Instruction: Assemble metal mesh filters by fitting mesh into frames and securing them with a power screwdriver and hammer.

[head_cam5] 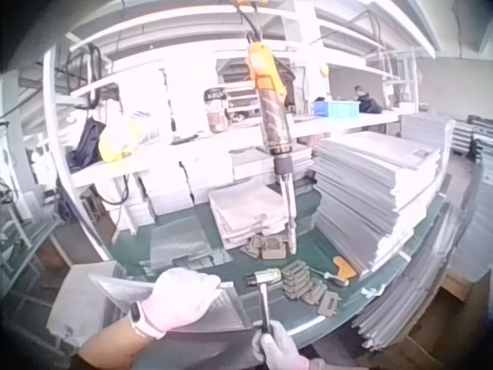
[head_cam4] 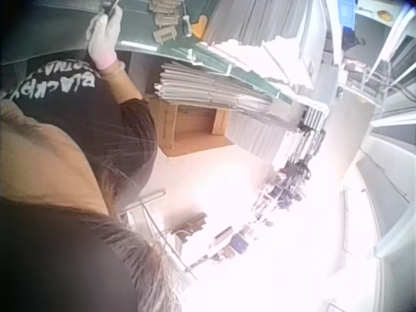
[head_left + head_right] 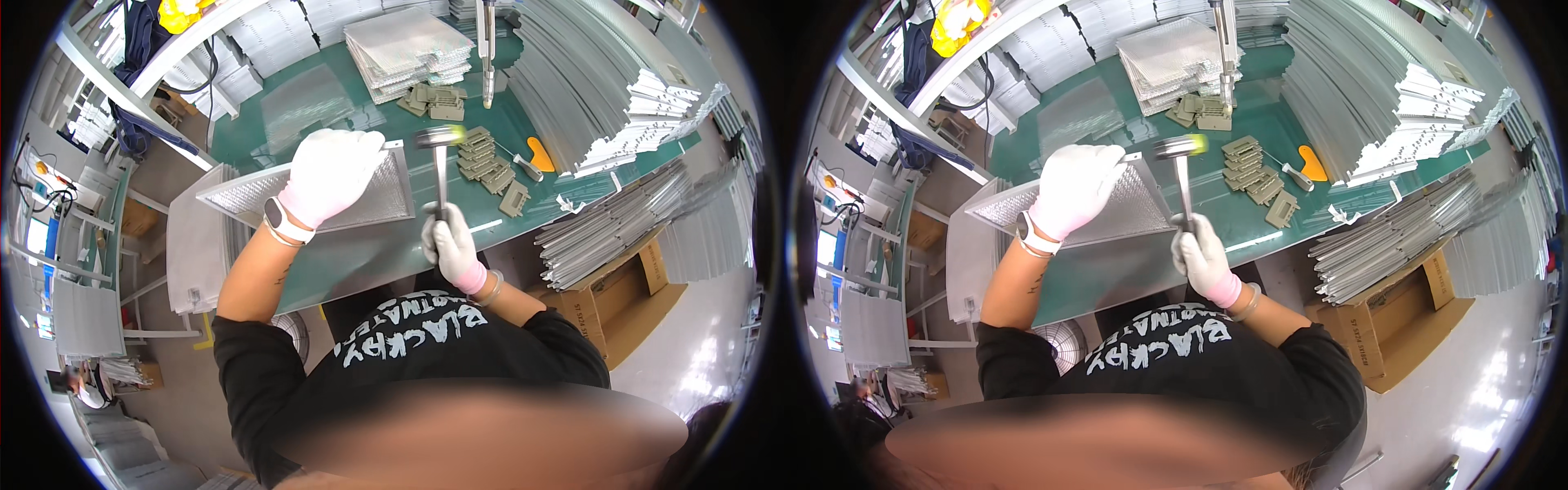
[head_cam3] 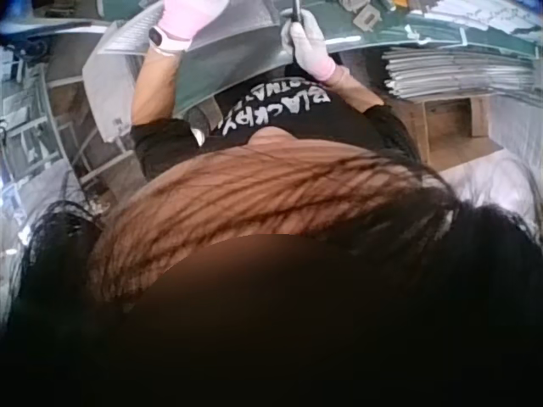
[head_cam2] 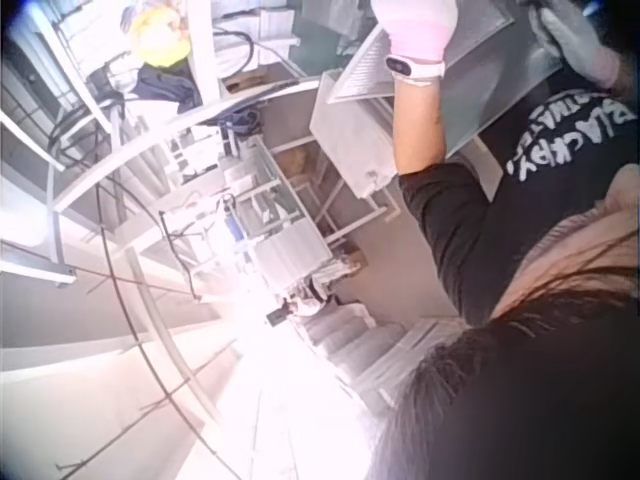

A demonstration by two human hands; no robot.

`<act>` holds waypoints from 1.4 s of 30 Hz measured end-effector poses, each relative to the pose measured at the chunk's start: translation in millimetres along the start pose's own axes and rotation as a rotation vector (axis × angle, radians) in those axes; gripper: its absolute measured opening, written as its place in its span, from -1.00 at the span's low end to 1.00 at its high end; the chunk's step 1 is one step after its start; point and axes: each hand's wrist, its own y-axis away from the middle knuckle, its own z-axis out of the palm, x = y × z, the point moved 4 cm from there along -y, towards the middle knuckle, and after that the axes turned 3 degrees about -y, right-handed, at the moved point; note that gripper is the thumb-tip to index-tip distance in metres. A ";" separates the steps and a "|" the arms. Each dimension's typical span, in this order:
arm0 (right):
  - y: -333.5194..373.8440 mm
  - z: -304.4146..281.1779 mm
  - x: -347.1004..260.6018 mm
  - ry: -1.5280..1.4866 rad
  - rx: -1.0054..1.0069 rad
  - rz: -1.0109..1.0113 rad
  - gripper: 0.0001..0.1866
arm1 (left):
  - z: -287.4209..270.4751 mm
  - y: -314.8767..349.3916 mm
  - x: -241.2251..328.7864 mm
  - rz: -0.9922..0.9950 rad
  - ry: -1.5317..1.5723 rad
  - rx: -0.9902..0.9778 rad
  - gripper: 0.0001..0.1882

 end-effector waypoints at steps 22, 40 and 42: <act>-44.1 -47.0 -218.6 0.765 -0.074 -0.656 -0.31 | 9.1 11.1 -3.7 -0.112 -0.008 0.300 -0.73; -51.9 -27.8 -190.6 1.404 -0.396 -0.391 -0.45 | 11.7 4.0 10.5 -0.144 0.001 0.498 -0.61; -57.2 -24.1 -196.1 1.429 -0.412 -0.361 -0.45 | 16.3 5.0 13.5 -0.274 -0.058 0.578 -0.61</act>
